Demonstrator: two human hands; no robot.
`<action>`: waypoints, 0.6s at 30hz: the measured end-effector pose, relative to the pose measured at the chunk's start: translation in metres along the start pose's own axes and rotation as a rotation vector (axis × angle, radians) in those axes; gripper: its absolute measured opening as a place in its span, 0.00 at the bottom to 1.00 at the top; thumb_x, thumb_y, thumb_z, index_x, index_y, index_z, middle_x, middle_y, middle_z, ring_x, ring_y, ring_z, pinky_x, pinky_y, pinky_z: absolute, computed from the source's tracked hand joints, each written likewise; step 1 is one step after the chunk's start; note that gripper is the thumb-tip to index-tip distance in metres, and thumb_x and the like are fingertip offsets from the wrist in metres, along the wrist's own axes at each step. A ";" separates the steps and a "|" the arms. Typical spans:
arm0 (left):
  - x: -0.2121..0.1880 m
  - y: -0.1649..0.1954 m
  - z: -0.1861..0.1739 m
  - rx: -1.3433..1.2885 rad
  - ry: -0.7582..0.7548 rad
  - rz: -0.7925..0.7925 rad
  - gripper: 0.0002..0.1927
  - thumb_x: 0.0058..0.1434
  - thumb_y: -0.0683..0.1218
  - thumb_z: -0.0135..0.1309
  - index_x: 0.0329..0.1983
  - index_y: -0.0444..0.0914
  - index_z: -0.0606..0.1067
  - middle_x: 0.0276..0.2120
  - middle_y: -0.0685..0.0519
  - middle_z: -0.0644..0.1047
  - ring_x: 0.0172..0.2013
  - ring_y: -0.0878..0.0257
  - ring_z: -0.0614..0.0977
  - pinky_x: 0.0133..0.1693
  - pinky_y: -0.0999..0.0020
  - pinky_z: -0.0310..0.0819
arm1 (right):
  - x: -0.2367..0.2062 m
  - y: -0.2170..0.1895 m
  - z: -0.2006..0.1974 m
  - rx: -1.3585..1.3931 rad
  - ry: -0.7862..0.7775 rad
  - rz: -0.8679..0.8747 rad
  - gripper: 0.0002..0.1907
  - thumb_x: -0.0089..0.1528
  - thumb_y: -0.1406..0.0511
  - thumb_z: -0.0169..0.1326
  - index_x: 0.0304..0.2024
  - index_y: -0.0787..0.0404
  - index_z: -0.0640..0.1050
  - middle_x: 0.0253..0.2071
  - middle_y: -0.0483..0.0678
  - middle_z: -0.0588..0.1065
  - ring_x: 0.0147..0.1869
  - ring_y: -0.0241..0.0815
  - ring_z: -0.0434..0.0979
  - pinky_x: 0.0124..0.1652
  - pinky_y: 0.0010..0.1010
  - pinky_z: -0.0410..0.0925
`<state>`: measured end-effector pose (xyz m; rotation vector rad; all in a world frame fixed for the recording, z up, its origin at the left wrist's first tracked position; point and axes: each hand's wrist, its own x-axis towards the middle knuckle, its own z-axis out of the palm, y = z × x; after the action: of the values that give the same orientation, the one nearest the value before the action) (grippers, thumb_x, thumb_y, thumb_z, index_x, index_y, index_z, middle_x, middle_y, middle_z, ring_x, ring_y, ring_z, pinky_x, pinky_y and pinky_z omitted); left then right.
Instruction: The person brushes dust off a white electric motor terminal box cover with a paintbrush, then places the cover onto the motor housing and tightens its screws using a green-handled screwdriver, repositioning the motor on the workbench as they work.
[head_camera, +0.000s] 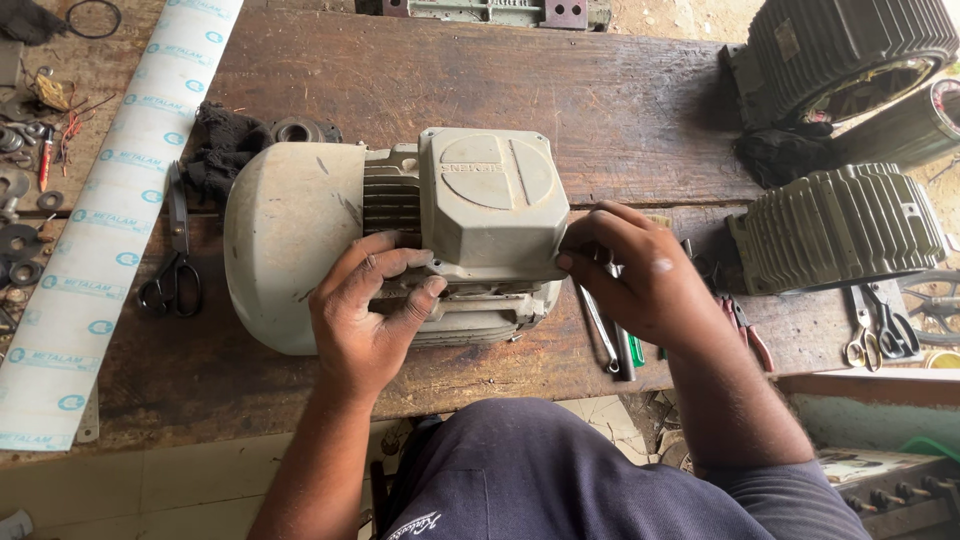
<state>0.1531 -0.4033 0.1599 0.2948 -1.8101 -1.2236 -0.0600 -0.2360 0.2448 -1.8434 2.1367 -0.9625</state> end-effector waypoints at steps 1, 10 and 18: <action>0.000 0.000 0.000 0.019 0.003 -0.001 0.11 0.63 0.42 0.64 0.47 0.34 0.79 0.44 0.47 0.79 0.36 0.65 0.87 0.37 0.71 0.82 | -0.001 0.000 0.001 -0.046 0.015 -0.006 0.08 0.63 0.68 0.61 0.40 0.65 0.76 0.34 0.50 0.75 0.36 0.46 0.79 0.35 0.35 0.72; 0.004 0.001 0.001 0.107 0.017 0.088 0.13 0.61 0.42 0.67 0.46 0.35 0.79 0.42 0.50 0.79 0.40 0.64 0.85 0.40 0.71 0.85 | -0.006 0.006 0.000 -0.002 0.031 0.037 0.09 0.61 0.67 0.62 0.40 0.63 0.77 0.33 0.47 0.75 0.34 0.40 0.78 0.34 0.32 0.71; 0.006 -0.004 0.001 0.086 -0.015 0.129 0.14 0.60 0.43 0.68 0.46 0.35 0.79 0.42 0.50 0.79 0.41 0.63 0.85 0.40 0.72 0.84 | -0.017 0.012 0.003 0.006 0.103 0.114 0.11 0.58 0.67 0.65 0.42 0.63 0.79 0.35 0.45 0.77 0.35 0.36 0.78 0.35 0.29 0.71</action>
<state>0.1477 -0.4082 0.1597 0.2140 -1.8684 -1.0625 -0.0644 -0.2203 0.2310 -1.6822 2.2675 -1.0577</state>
